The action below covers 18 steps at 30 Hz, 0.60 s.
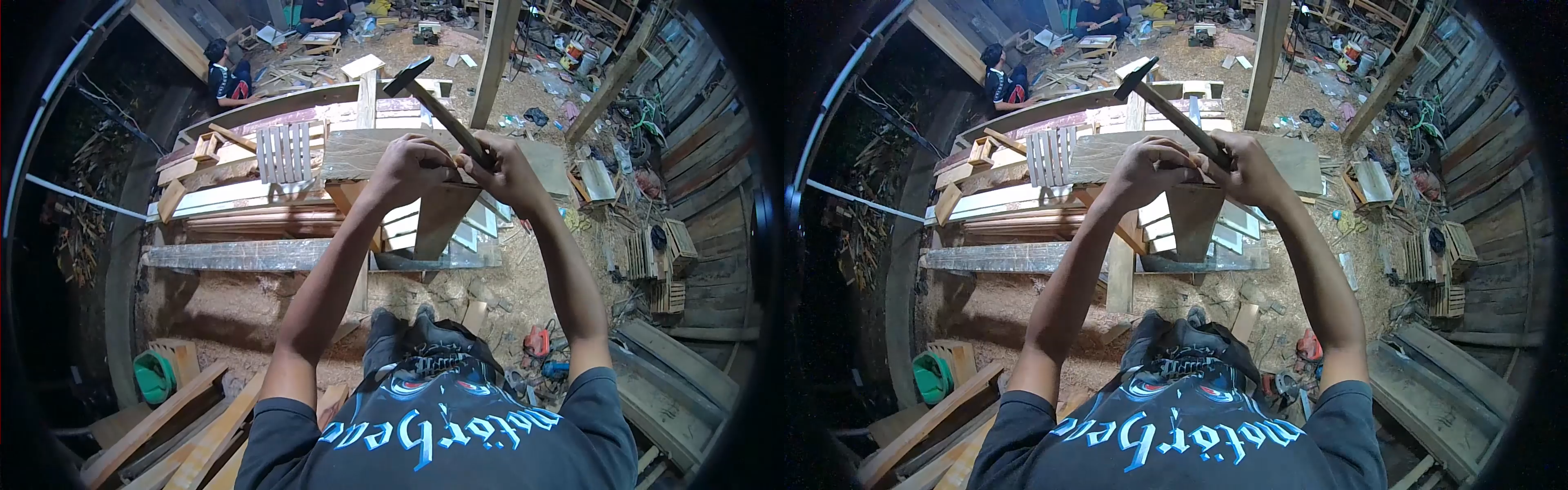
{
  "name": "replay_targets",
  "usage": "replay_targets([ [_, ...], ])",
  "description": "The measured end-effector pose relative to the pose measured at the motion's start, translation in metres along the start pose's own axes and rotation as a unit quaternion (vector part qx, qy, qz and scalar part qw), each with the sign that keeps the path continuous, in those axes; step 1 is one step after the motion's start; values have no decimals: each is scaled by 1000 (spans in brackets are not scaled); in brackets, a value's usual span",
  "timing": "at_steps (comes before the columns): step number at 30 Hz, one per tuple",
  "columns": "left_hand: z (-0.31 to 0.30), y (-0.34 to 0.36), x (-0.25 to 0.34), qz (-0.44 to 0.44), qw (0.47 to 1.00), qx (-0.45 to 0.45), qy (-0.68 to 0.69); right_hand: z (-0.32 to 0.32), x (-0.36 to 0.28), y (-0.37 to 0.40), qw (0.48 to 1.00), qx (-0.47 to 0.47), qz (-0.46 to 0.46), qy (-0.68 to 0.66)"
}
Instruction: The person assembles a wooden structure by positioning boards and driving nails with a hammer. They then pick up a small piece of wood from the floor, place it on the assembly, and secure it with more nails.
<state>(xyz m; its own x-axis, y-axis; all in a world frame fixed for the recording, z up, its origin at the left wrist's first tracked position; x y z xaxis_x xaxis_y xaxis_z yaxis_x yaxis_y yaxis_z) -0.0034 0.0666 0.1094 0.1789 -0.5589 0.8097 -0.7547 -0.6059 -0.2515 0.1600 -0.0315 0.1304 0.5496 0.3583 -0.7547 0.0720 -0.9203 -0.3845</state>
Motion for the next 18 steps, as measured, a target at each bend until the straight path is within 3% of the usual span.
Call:
replay_targets([
  [4, 1, -1, 0, 36, 998, 51, 11, 1, -4, -2, 998, 22, -47, 24],
  [6, 2, -1, 0, 66, 996, 55, -16, 3, 2, -1, 1000, 15, -6, -24],
  [11, 0, 2, 2, 40, 997, 70, -17, 3, 2, -2, 1000, 10, -18, -11],
  [14, 1, 3, 1, 20, 998, 53, -16, 4, -3, -1, 996, 15, 16, -81],
  [16, 2, 3, -2, 7, 998, 63, -9, 1, -6, -1, 991, 18, 104, -87],
  [18, 3, 3, -1, -1, 998, 64, -9, 2, -7, 0, 989, 23, 94, -109],
])
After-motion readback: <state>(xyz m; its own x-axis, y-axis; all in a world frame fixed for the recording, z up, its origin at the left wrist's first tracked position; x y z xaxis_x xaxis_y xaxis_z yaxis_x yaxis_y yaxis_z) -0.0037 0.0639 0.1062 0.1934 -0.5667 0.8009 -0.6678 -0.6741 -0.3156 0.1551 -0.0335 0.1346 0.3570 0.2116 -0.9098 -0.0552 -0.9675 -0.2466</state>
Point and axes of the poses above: each hand's wrist, its own y-axis away from the middle knuckle, its own z-axis out of the palm, x = y × z, the point moved 3 cm from there along -y, towards the middle knuckle, and after that the axes turned 7 degrees about -z, right-handed, at the moved point
